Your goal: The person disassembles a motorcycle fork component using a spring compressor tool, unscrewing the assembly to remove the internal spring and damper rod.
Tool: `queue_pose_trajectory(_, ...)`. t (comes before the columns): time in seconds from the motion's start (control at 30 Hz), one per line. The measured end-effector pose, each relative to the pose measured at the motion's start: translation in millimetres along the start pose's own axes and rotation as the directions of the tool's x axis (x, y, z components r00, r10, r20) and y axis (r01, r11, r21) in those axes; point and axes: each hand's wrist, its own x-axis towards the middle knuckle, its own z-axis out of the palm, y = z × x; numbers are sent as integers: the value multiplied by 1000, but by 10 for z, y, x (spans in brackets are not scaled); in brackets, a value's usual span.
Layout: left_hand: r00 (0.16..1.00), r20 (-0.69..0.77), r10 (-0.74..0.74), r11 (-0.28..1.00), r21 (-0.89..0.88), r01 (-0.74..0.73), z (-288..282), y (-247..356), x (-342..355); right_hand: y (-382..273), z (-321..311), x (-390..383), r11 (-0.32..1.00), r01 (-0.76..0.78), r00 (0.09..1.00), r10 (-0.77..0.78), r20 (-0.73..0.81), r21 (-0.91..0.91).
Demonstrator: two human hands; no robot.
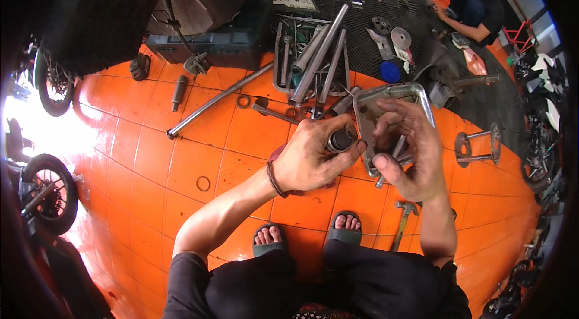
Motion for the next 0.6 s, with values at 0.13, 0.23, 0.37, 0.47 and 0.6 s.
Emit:
queue_pose_trajectory(0.13,991,-15,131,991,12,-131,76,-64,-61,-448,-90,323,948,201,966,-149,212,-247)
queue_pose_trajectory(0.23,993,-4,119,993,-27,-119,225,-33,-68,-563,-194,388,898,296,909,-160,385,-327)
queue_pose_trajectory(0.37,959,-71,275,961,-25,-277,398,-115,-91,-715,-240,396,842,374,853,-148,500,-388)
queue_pose_trajectory(0.47,940,-105,324,944,-29,-328,532,-148,-95,-775,-266,328,822,334,847,-47,529,-461)
queue_pose_trajectory(0.6,955,-106,276,961,14,-276,642,-100,-58,-897,-275,249,791,277,878,23,479,-545)
